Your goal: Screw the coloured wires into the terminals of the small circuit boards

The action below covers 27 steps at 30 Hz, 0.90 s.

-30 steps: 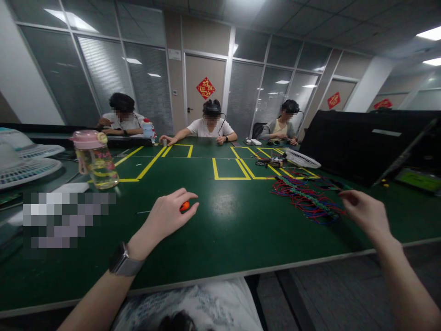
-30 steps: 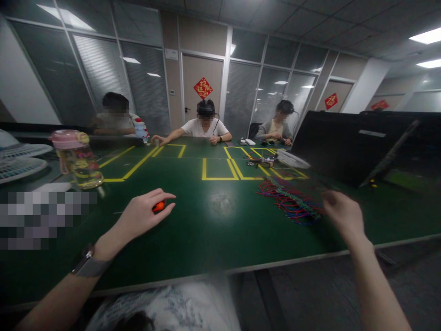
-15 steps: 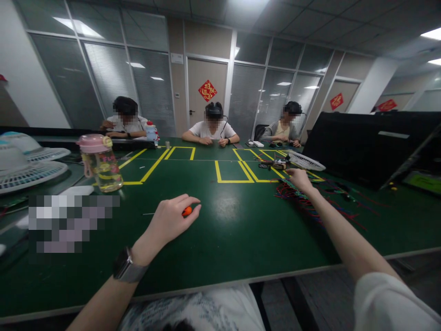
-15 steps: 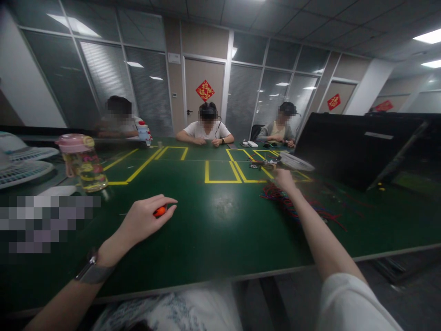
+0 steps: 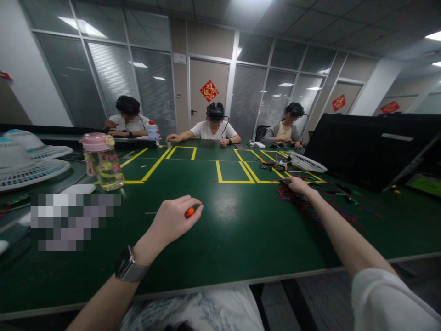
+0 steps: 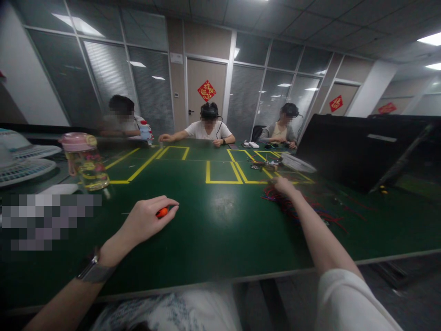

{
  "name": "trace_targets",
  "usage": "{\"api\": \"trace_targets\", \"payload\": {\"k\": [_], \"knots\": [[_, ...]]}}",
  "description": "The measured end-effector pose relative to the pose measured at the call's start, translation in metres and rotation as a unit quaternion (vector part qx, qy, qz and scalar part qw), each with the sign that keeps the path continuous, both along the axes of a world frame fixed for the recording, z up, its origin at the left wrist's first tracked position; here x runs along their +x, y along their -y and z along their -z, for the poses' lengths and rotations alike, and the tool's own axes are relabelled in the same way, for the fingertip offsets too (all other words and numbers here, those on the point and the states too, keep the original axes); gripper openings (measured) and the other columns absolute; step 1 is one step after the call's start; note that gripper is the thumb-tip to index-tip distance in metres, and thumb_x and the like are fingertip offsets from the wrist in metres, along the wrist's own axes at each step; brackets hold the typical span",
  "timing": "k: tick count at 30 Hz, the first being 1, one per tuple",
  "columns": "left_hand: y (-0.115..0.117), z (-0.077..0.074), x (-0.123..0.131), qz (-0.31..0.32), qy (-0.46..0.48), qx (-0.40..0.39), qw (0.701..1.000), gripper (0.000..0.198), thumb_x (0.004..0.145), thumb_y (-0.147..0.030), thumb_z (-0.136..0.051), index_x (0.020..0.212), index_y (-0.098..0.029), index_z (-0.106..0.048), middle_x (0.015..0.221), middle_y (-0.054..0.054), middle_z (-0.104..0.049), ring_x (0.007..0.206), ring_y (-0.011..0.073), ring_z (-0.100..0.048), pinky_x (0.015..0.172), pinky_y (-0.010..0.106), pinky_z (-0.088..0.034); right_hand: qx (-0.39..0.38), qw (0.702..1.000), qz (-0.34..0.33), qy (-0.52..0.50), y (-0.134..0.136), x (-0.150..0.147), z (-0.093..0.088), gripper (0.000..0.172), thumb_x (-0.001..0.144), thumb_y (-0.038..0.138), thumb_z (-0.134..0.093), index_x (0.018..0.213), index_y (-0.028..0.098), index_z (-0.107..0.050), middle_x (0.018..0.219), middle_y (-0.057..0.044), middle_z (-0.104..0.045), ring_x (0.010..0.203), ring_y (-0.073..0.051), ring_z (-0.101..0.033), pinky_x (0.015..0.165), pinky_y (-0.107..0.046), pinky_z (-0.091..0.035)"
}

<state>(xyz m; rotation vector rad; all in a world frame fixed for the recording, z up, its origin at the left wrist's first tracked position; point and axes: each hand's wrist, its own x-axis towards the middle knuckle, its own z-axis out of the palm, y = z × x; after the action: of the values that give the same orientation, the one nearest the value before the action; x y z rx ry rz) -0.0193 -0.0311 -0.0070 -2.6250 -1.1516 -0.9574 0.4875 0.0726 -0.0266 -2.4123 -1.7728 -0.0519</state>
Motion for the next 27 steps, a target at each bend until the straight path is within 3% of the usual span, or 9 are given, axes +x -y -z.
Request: {"api": "trace_targets", "payload": {"k": [13,27], "knots": [[0.001,0.000,0.000,-0.001,0.000,-0.009,1.000,0.026,0.092,-0.033,-0.049,0.093,-0.018,-0.070,0.085,0.004,-0.071,0.070,0.0157,-0.066,0.069,0.028,-0.051,-0.027,1.000,0.004,0.007,-0.006,0.007,0.000,0.053,0.074,0.013,-0.052,0.124,0.024,-0.066,0.116,-0.011,-0.070,0.098,-0.027,-0.068,0.076,-0.031,-0.052],[-0.002,0.004,0.000,0.007,0.009,0.003,1.000,0.023,0.092,-0.032,-0.050,0.091,-0.019,-0.070,0.084,0.003,-0.070,0.071,0.0155,-0.066,0.069,0.028,-0.051,-0.037,0.999,0.028,0.026,-0.010,0.007,0.002,0.053,0.076,0.014,-0.055,0.127,0.027,-0.063,0.119,-0.012,-0.068,0.108,-0.031,-0.064,0.085,-0.038,-0.051]]}}
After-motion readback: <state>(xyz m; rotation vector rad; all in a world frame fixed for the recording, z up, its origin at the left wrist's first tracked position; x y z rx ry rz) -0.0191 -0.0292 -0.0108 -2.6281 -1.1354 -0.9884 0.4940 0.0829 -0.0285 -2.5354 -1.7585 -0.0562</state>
